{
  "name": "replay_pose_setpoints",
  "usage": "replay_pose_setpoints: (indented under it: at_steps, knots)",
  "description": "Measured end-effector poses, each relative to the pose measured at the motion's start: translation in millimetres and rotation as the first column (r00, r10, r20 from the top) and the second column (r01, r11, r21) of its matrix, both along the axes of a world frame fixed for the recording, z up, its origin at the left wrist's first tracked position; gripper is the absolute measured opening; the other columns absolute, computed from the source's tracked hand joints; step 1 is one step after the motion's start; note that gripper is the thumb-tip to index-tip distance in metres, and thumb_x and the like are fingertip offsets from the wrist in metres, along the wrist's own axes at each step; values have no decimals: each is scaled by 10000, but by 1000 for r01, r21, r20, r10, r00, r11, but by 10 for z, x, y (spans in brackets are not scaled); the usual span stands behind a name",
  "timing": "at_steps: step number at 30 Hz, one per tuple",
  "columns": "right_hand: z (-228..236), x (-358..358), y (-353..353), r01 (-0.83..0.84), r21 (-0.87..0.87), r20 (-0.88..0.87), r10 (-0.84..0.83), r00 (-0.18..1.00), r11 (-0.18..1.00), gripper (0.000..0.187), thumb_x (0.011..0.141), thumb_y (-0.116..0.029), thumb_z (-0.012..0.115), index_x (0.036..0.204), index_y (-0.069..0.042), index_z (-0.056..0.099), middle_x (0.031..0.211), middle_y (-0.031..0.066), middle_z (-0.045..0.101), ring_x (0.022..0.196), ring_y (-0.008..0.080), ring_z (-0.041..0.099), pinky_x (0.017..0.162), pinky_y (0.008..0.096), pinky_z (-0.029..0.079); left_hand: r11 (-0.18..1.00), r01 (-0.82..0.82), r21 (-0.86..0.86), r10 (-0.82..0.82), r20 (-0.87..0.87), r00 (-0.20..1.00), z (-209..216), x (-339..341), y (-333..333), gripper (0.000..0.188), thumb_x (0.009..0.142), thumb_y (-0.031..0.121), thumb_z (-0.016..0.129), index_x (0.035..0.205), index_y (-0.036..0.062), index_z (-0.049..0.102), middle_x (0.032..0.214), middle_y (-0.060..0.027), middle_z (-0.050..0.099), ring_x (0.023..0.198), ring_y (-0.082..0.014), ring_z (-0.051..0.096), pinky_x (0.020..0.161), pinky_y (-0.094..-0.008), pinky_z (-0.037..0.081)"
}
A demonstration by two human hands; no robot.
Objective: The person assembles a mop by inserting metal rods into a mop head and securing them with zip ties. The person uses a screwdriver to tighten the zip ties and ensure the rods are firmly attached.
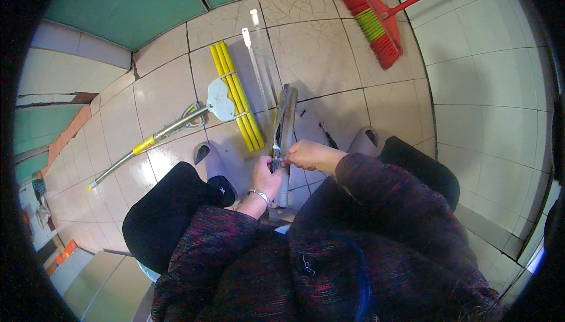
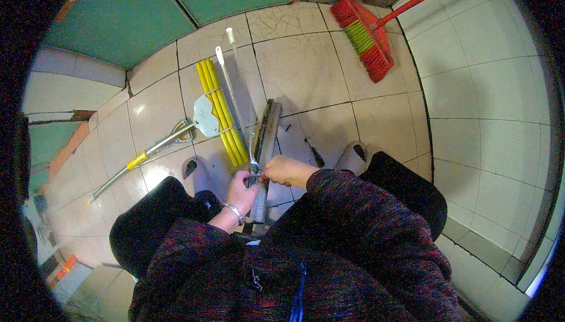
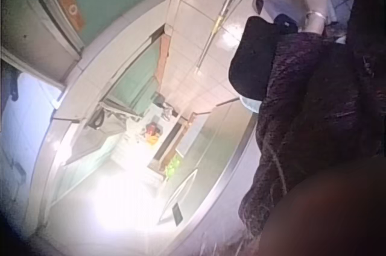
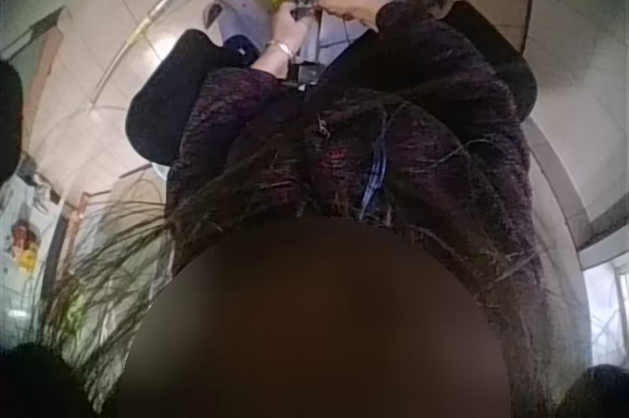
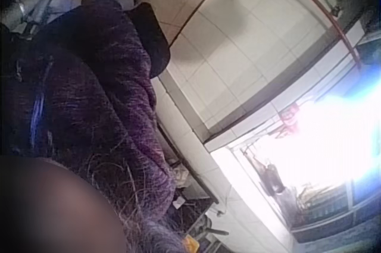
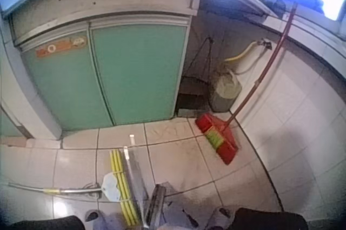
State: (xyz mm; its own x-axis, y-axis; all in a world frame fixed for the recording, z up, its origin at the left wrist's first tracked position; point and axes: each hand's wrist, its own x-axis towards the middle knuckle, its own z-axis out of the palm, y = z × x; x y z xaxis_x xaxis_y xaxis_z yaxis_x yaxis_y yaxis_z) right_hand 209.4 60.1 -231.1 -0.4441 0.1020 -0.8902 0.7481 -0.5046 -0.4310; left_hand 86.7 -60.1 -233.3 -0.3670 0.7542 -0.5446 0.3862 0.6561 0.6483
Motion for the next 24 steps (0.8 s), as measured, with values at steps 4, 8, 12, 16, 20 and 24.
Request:
replay_pose_setpoints:
  at_steps: [4,8,12,16,20,24]
  knots:
    - [-17,31,-19,82,-90,-8,-83,996,993,146,836,-205,561,821,-117,676,473,-58,358,367,63,270,346,236,180,999,-22,-27,23,24,999,-54,2,-8,309,709,108,609,989,1,534,877,-153,603,833,-270,581,759,-354,446]
    - [-16,37,-19,57,-77,-33,-59,998,995,153,843,-186,541,841,-105,671,471,-67,353,363,57,266,343,229,187,1000,-5,12,4,33,999,-114,-10,-32,293,713,99,600,985,8,545,876,-146,604,829,-265,580,758,-353,445]
    - [-11,78,0,129,-199,-44,-141,989,971,173,858,-156,515,923,-67,648,475,-76,356,360,48,306,332,216,202,1000,5,6,-5,-8,1000,-80,7,-5,289,715,82,593,991,9,551,881,-146,605,834,-266,584,765,-349,446]
    - [-51,153,38,161,-317,-90,-199,976,935,179,848,-188,516,881,-78,654,481,-69,366,348,68,310,322,245,190,1000,20,4,-20,-2,1000,-80,3,-3,327,717,64,583,1035,5,542,896,-153,606,845,-272,585,779,-348,447]
    - [-86,228,82,183,-499,-155,-295,943,847,203,864,-153,505,994,-38,611,521,-59,406,371,46,346,335,210,220,999,28,-16,-29,-8,1000,-35,3,4,363,720,60,579,1074,1,527,914,-162,603,855,-278,586,789,-348,448]
    - [-49,119,16,13,-86,-139,-25,990,996,189,847,-194,518,917,-55,626,518,-38,410,384,62,326,349,227,207,999,-27,26,26,50,998,0,28,1,340,682,103,600,1006,16,544,917,-206,559,900,-363,525,798,-412,424]
